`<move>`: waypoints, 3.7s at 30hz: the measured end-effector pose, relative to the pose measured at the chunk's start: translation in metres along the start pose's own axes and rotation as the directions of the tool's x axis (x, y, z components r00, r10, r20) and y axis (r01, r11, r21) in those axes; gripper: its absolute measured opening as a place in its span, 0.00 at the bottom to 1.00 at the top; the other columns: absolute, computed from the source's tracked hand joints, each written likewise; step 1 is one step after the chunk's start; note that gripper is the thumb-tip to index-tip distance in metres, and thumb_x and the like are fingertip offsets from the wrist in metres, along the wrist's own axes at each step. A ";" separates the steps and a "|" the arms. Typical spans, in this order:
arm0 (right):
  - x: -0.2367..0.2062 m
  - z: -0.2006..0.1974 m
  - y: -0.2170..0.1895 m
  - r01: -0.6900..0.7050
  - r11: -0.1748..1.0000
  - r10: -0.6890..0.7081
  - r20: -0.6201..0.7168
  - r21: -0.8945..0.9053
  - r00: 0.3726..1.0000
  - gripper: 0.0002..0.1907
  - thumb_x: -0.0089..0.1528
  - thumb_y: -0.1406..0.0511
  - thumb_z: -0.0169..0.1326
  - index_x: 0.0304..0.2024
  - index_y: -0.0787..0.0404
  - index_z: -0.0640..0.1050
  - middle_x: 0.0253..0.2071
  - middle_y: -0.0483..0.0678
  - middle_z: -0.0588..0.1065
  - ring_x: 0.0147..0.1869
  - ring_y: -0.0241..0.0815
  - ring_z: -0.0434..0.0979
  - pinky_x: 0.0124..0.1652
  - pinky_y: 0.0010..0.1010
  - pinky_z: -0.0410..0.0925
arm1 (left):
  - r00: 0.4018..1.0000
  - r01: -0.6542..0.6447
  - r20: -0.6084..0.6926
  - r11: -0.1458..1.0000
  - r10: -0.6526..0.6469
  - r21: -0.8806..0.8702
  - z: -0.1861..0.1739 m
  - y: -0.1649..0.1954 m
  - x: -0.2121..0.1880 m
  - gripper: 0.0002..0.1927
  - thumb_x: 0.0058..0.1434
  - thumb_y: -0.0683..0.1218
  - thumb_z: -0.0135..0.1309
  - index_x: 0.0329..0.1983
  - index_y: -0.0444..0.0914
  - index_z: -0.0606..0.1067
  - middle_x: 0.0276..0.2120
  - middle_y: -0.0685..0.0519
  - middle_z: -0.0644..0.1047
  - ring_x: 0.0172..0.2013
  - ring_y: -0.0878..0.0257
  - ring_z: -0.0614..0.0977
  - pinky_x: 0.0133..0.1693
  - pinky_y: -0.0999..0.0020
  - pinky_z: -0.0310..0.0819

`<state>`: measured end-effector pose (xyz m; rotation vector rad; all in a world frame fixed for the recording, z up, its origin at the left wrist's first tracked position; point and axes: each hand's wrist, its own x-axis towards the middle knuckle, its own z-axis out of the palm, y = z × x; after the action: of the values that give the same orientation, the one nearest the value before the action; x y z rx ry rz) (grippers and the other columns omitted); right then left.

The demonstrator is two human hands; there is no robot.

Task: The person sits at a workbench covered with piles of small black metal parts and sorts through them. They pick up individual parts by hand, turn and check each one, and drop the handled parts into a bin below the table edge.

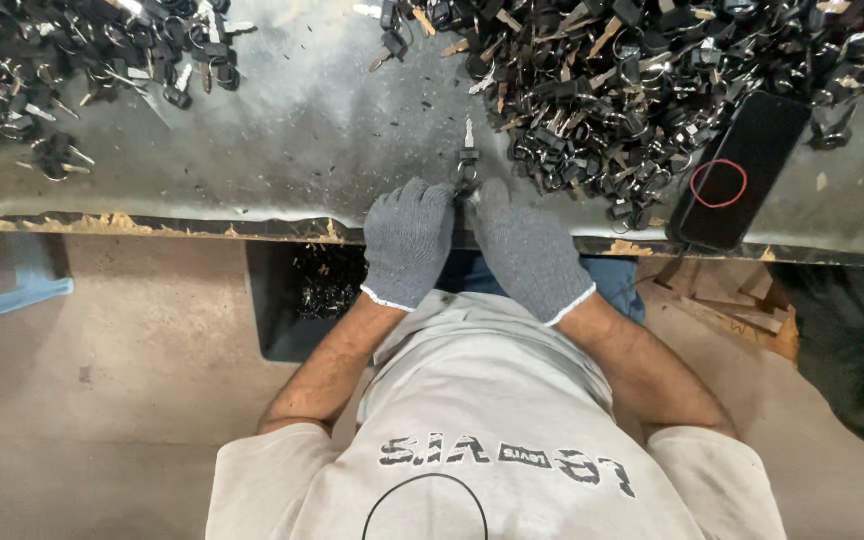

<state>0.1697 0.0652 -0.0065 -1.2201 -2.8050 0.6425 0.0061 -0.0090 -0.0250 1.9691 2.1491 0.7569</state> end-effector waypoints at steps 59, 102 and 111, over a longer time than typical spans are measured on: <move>0.010 -0.017 -0.005 -0.033 0.988 0.033 0.000 -0.150 0.999 0.11 0.69 0.63 0.52 0.50 0.62 0.69 0.33 0.55 0.78 0.30 0.52 0.81 0.25 0.40 0.72 | 0.989 -0.099 0.106 0.993 0.106 -0.072 0.016 -0.010 0.005 0.10 0.62 0.42 0.55 0.46 0.37 0.75 0.36 0.45 0.75 0.42 0.46 0.78 0.47 0.51 0.71; 0.002 -0.001 0.016 0.080 0.996 -0.079 -0.045 0.028 0.996 0.08 0.69 0.66 0.50 0.48 0.64 0.72 0.37 0.59 0.76 0.33 0.60 0.81 0.31 0.46 0.73 | 0.999 -0.027 0.025 0.997 0.029 -0.069 0.006 0.004 -0.002 0.09 0.63 0.46 0.60 0.32 0.40 0.73 0.28 0.48 0.74 0.30 0.48 0.78 0.34 0.52 0.71; -0.008 -0.009 0.026 0.044 0.995 -0.049 0.045 0.095 0.998 0.18 0.64 0.60 0.55 0.50 0.66 0.72 0.39 0.63 0.77 0.33 0.62 0.79 0.30 0.50 0.71 | 0.981 0.041 0.187 0.999 -0.046 0.030 -0.002 0.006 0.008 0.07 0.63 0.47 0.56 0.40 0.41 0.73 0.30 0.48 0.76 0.31 0.48 0.80 0.32 0.51 0.71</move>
<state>0.1945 0.0788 -0.0073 -1.1347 -2.7965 0.8004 0.0098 -0.0016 -0.0190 1.9138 2.0940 0.5160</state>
